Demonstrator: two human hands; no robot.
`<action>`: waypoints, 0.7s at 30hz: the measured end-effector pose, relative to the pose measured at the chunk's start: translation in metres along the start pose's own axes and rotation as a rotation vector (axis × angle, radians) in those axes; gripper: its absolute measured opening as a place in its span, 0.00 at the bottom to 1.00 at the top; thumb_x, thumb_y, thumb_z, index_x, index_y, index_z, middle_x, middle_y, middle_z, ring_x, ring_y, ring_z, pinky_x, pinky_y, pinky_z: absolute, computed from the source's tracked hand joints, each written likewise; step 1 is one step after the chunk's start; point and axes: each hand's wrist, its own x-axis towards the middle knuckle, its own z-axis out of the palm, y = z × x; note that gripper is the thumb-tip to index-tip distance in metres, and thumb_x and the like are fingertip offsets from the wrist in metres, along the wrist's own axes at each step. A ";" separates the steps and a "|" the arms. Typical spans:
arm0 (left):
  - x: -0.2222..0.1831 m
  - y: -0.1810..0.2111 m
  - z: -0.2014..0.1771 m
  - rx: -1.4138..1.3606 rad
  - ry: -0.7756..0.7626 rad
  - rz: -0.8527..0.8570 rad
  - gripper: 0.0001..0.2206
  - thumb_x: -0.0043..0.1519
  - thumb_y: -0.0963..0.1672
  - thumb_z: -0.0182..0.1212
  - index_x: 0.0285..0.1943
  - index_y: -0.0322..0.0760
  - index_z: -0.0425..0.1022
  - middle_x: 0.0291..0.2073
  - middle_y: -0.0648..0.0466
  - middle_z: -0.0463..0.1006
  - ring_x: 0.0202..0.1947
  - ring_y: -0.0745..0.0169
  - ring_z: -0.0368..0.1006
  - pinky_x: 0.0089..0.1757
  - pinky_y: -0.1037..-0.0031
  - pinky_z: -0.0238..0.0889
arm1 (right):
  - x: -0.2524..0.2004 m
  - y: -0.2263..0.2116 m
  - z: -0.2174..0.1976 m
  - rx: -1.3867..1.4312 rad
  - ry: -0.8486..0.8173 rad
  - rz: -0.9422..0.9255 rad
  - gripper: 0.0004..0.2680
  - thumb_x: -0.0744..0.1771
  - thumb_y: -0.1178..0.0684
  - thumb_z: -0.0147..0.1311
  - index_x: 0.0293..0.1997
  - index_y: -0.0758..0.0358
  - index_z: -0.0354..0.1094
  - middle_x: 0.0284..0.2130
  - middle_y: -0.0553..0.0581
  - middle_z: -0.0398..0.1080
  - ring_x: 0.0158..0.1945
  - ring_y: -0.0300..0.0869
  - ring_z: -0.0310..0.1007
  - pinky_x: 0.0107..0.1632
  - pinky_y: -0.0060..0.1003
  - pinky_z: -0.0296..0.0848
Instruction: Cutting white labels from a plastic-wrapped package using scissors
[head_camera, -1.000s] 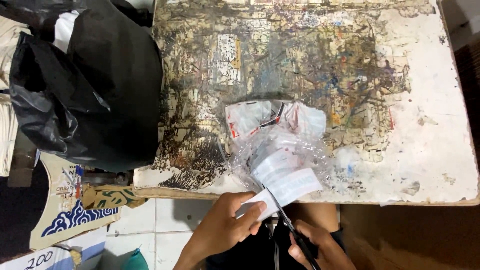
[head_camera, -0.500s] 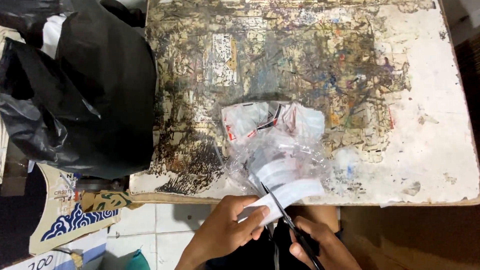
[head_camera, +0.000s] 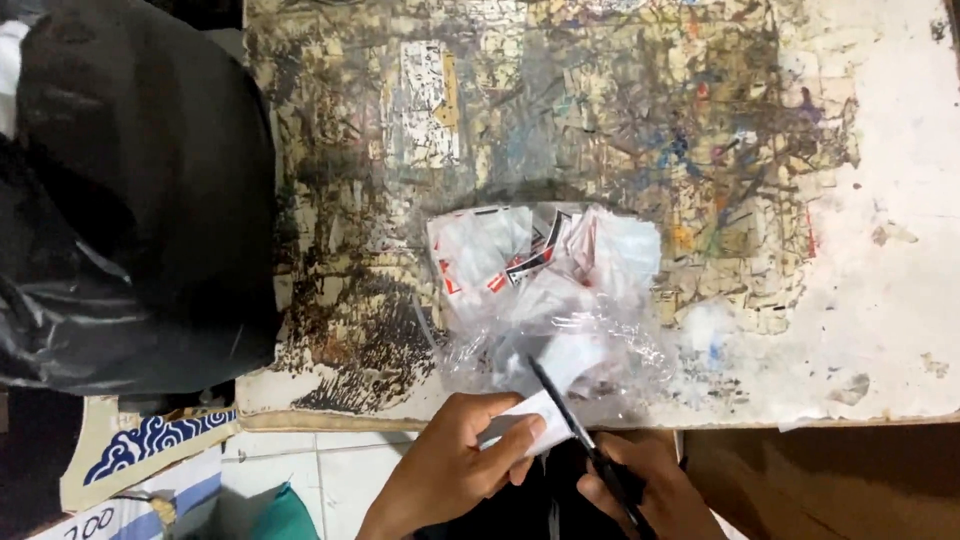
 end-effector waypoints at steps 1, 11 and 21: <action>0.005 -0.007 0.000 0.001 -0.001 -0.004 0.14 0.66 0.49 0.57 0.33 0.37 0.76 0.20 0.57 0.72 0.24 0.69 0.68 0.31 0.76 0.59 | 0.000 -0.001 -0.001 0.003 0.000 0.002 0.05 0.66 0.50 0.60 0.34 0.58 0.77 0.24 0.46 0.71 0.30 0.31 0.68 0.35 0.25 0.65; -0.005 0.000 0.013 -0.054 0.116 -0.060 0.16 0.66 0.51 0.57 0.35 0.35 0.70 0.20 0.54 0.73 0.17 0.69 0.59 0.26 0.75 0.55 | -0.028 0.010 -0.037 0.009 -0.006 -0.196 0.16 0.65 0.34 0.58 0.26 0.55 0.66 0.22 0.46 0.61 0.25 0.34 0.57 0.28 0.32 0.55; -0.030 -0.052 0.020 0.646 0.490 0.525 0.16 0.68 0.49 0.50 0.56 0.42 0.78 0.33 0.58 0.87 0.36 0.61 0.85 0.38 0.69 0.73 | -0.064 0.023 -0.081 -0.094 0.562 0.103 0.10 0.62 0.50 0.65 0.25 0.65 0.69 0.16 0.52 0.55 0.24 0.37 0.52 0.27 0.35 0.50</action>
